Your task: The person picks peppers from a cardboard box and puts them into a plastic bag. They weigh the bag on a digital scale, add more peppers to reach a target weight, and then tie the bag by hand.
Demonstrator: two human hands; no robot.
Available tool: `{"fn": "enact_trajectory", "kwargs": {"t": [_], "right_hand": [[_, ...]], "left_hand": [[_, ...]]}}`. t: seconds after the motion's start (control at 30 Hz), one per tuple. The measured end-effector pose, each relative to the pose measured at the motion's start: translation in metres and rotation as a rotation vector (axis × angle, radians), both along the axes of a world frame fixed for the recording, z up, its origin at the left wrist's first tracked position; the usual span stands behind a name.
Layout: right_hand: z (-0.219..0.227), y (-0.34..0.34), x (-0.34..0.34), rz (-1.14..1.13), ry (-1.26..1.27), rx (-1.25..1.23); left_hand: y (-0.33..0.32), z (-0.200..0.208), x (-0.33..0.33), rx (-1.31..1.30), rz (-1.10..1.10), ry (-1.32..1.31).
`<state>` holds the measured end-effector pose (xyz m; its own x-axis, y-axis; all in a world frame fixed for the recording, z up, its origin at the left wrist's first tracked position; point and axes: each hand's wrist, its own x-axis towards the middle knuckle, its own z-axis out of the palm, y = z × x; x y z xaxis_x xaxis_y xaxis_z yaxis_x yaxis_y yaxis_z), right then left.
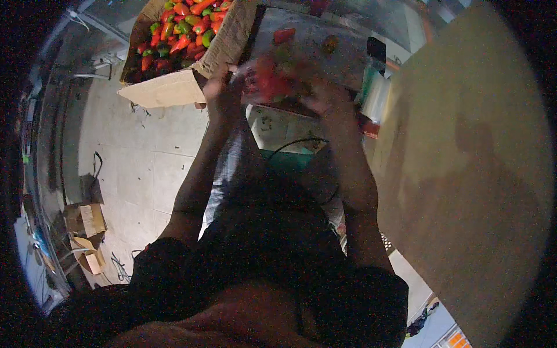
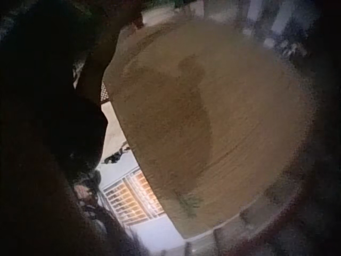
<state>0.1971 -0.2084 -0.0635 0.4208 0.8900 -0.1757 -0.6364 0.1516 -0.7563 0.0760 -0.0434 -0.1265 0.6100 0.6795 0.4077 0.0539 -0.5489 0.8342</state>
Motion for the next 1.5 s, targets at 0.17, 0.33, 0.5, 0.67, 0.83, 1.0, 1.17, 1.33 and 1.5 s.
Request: {"fn": "enact_trajectory", "kwargs": {"t": [0.17,0.33,0.5,0.67,0.83,1.0,1.17,1.33,1.5], "right_hand": [[-0.003,0.012,-0.04,0.252,0.107,-0.02],[-0.024,0.018,-0.048,0.267,0.215,-0.096],[-0.025,0.013,-0.079,-0.16,0.184,-0.09],[0.014,0.021,-0.117,-0.368,0.066,0.093],[-0.028,0.034,-0.112,-0.412,0.279,-0.13],[-0.034,0.071,-0.11,-0.321,-0.649,-0.102],[0.018,0.074,-0.105,-0.065,-1.494,-0.148],[0.063,0.057,-0.088,-0.221,-1.518,0.019],[-0.015,0.025,0.076,-0.764,-1.948,-0.803]], "left_hand": [[-0.015,0.052,-0.026,-0.123,-0.094,-0.047],[-0.025,0.08,-0.049,0.142,-0.162,-0.028],[-0.057,0.077,-0.076,0.224,-0.088,-0.065],[-0.091,0.051,-0.09,0.187,-0.152,-0.072],[-0.085,0.085,-0.09,0.253,-0.139,0.004],[-0.021,0.08,-0.078,-0.456,-0.159,-0.317],[0.011,0.109,-0.087,-0.559,-0.172,-0.239],[0.049,0.117,-0.095,-0.796,-0.316,-0.322],[0.057,0.132,-0.095,-0.919,-0.434,-0.383]]}}
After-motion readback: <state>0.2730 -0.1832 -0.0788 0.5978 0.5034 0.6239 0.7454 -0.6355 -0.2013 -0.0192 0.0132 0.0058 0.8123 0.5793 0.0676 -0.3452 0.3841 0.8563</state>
